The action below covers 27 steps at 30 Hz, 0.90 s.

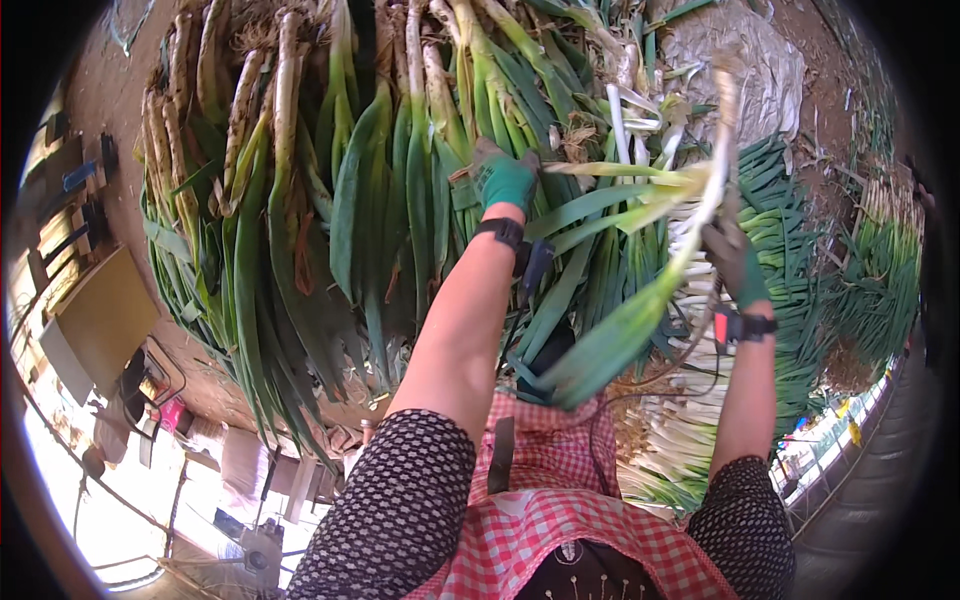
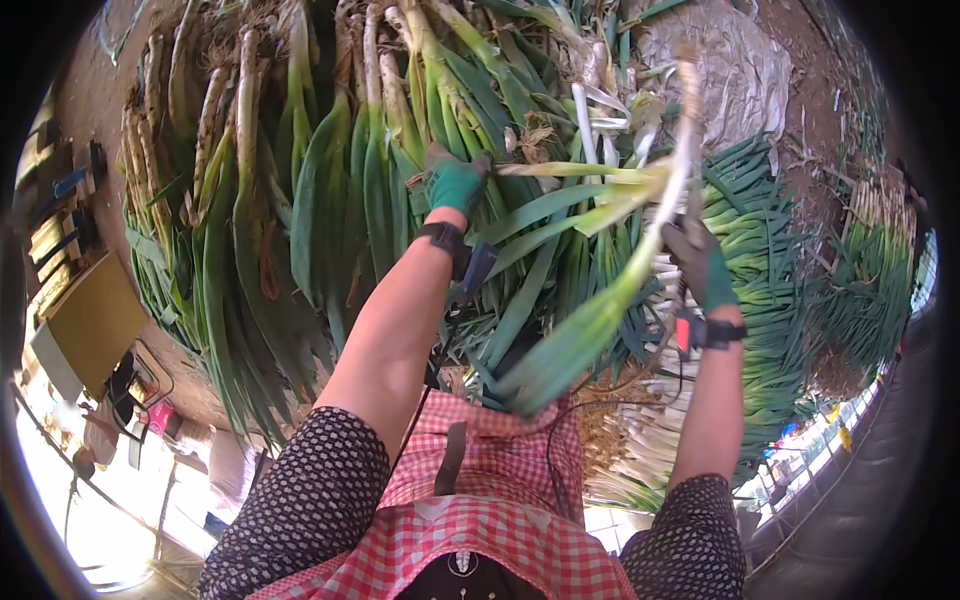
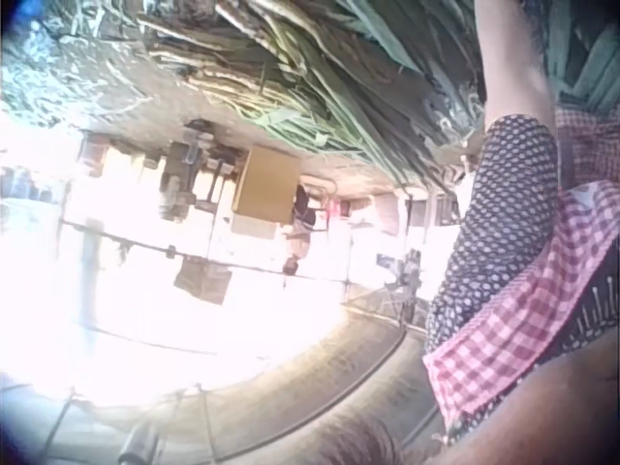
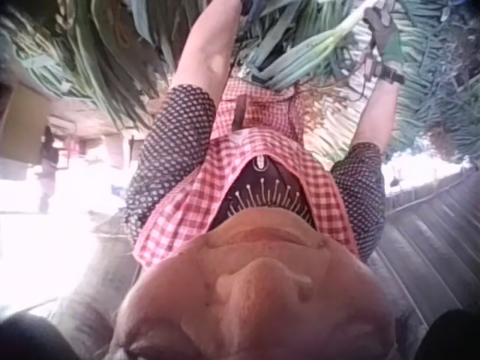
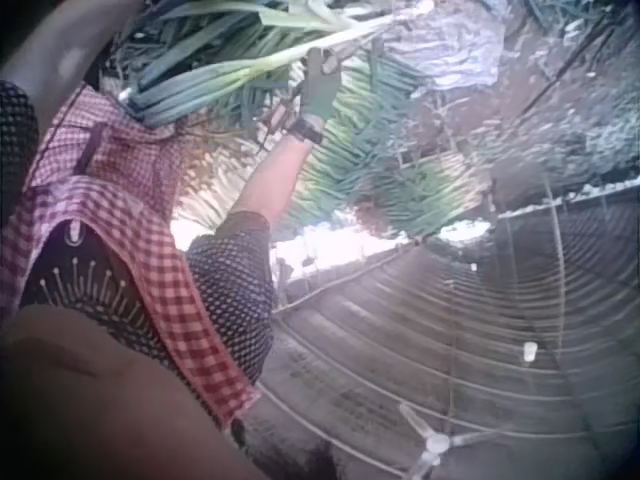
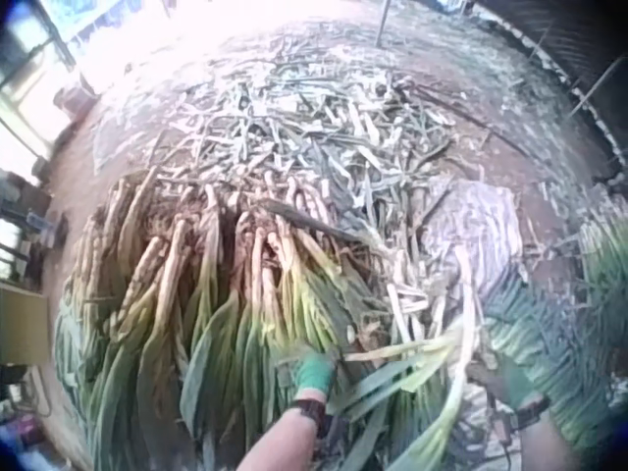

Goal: The person uses shears to trim the roots and leaf tips of leeks and then places the trimmed leeks onto a pile.

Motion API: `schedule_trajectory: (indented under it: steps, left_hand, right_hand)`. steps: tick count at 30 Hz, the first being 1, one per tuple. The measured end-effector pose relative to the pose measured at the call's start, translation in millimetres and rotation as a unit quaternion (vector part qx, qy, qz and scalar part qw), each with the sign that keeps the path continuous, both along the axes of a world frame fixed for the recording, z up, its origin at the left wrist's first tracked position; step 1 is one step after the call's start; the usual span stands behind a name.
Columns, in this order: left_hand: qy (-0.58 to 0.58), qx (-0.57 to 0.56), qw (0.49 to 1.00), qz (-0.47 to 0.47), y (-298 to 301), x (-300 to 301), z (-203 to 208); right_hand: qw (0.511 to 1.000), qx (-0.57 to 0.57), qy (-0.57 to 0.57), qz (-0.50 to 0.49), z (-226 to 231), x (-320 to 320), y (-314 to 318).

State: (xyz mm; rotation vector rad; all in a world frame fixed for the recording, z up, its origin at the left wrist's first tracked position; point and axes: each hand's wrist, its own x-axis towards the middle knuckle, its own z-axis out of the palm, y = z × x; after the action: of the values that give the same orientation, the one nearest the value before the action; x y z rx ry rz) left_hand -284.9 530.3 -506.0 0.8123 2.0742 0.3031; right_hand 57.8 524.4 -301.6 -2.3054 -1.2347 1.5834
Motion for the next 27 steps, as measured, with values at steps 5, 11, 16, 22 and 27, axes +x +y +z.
schedule_trajectory:
  steps: [5,11,16,22,27]
  left_hand:
    - [-0.037,-0.068,0.997,-0.013,31,-17,3]
    - [-0.087,0.191,0.977,0.041,-33,-57,14]
    - [-0.412,0.082,0.902,0.104,-82,-87,49]
    - [0.028,0.287,0.857,-0.426,-104,-121,18]
    - [-0.064,0.171,0.928,-0.324,-126,-119,16]
  right_hand:
    - [0.966,0.064,-0.128,0.217,-96,-47,-32]
    - [0.978,0.036,-0.025,0.202,-66,-125,-59]
    - [0.965,0.108,0.044,0.233,-53,-164,-58]
    - [0.954,0.098,-0.058,0.276,-65,-237,-45]
    - [0.946,0.104,-0.067,0.301,-74,-248,-77]
